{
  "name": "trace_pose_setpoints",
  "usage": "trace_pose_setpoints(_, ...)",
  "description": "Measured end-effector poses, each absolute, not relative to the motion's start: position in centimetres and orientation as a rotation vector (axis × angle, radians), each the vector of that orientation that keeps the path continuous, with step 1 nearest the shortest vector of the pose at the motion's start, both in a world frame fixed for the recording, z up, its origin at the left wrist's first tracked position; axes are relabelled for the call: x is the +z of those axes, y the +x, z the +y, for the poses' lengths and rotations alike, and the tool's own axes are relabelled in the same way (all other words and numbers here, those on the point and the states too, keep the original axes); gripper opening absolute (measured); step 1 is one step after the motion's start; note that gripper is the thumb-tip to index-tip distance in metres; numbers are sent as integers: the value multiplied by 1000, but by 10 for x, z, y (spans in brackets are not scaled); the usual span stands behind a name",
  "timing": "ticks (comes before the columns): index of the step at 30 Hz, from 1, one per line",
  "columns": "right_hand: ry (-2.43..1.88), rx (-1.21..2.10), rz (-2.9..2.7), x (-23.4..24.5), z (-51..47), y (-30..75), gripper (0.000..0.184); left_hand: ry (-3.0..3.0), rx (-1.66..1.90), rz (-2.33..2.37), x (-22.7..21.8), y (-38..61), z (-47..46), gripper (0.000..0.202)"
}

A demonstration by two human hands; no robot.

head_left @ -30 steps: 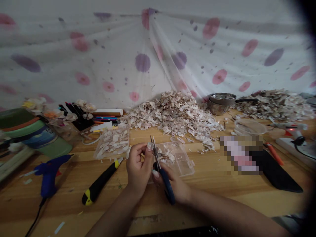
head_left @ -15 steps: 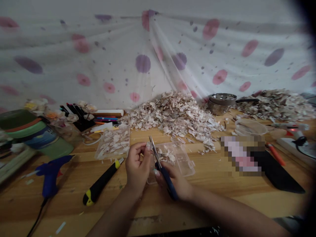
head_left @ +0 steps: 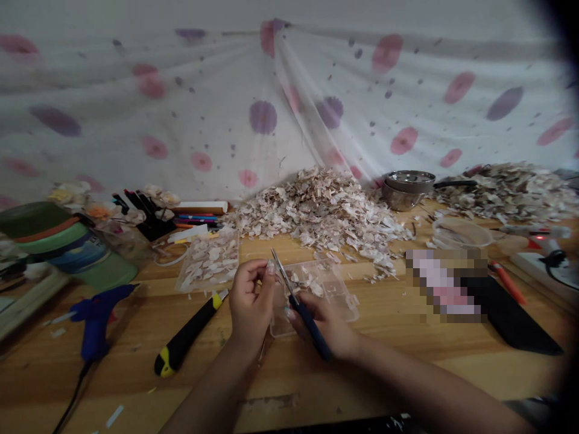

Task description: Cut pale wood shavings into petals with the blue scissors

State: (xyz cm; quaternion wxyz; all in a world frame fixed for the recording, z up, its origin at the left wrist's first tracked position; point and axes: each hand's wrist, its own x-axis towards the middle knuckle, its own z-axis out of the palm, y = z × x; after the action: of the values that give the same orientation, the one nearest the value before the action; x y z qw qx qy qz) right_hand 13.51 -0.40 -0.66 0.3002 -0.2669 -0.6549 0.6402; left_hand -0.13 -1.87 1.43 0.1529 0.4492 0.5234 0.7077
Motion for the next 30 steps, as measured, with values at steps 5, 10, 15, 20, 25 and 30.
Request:
trace_pose_setpoints(5, -750, 1646, -1799, -2, -2, 137, 41, 1274, 2020, 1508, 16, -3, -19, 18)
trace_pose_setpoints(10, -779, 1602, -1863, -3, 1, 139, 41, 1277, 2018, 1502, 15, -4, -19, 16)
trace_pose_setpoints(15, -795, 1586, -1901, -3, 6, 143, 40, 1254, 2031, 1483, 13, -5, -17, 14)
trace_pose_setpoints(20, -862, 1498, -2002, -2, 12, 149, 37, 1237, 2040, 1472, 12, -6, -17, 14)
trace_pose_setpoints(25, -939, 1292, -2131, 0, 20, 159, 33, 1218, 2023, 1463, 13, -4, -17, 14)
trace_pose_setpoints(30, -990, 1021, -2137, 3, 28, 167, 30, 1215, 1949, 1442, 12, 0, -15, 15)
